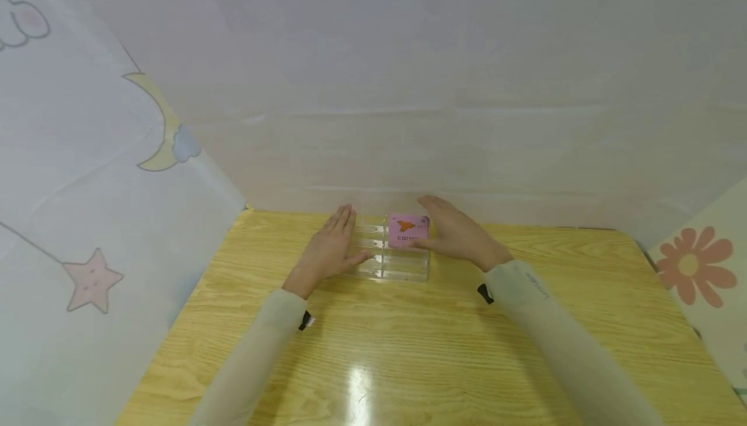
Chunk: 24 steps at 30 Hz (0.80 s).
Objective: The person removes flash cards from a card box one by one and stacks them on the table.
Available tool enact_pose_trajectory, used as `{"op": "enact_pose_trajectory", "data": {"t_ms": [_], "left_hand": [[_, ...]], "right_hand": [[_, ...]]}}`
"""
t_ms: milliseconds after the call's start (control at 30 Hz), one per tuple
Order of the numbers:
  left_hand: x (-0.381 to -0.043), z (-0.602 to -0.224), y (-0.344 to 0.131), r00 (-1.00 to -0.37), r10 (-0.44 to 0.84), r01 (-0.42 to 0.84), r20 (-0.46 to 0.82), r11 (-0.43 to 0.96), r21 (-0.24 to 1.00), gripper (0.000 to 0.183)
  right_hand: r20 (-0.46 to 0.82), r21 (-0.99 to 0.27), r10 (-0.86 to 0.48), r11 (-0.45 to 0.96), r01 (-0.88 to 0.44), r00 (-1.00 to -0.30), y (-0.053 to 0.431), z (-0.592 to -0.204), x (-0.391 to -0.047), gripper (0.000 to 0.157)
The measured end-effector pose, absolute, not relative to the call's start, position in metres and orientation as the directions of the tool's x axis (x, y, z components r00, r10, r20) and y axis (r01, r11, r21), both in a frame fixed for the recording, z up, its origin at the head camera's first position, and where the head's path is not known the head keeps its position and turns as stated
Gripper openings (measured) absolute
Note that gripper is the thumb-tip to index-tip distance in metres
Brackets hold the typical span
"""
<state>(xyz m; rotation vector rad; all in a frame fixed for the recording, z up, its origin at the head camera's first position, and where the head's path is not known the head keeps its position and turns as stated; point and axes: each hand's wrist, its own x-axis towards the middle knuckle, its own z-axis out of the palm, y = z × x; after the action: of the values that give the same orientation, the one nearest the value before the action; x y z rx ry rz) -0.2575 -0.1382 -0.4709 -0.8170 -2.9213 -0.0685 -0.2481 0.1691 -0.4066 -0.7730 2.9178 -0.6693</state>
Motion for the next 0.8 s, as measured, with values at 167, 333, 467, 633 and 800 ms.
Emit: {"op": "enact_pose_trajectory", "data": {"t_ms": [167, 333, 467, 633, 800], "left_hand": [[-0.262, -0.469, -0.135, -0.852, 0.512, 0.517, 0.108, 0.856, 0.021, 0.094], [-0.270, -0.470, -0.136, -0.854, 0.507, 0.514, 0.112, 0.857, 0.041, 0.073], [-0.271, -0.472, -0.140, -0.859, 0.501, 0.509, 0.107, 0.859, 0.060, 0.072], [-0.269, -0.471, -0.141, -0.863, 0.498, 0.504, 0.081, 0.859, 0.088, 0.073], [-0.269, -0.471, -0.138, -0.853, 0.514, 0.521, 0.090, 0.849, 0.088, 0.075]], "right_hand": [[0.087, -0.420, -0.494, 0.769, -0.482, -0.865, 0.164, -0.409, -0.252, 0.097], [0.116, -0.419, -0.511, 0.752, -0.508, -0.852, 0.159, -0.411, -0.254, 0.096], [0.126, -0.407, -0.526, 0.746, -0.527, -0.841, 0.153, -0.414, -0.256, 0.090], [0.142, -0.359, -0.539, 0.754, -0.551, -0.830, 0.148, -0.418, -0.259, 0.079], [0.149, -0.325, -0.535, 0.768, -0.552, -0.832, 0.146, -0.418, -0.261, 0.073]]}}
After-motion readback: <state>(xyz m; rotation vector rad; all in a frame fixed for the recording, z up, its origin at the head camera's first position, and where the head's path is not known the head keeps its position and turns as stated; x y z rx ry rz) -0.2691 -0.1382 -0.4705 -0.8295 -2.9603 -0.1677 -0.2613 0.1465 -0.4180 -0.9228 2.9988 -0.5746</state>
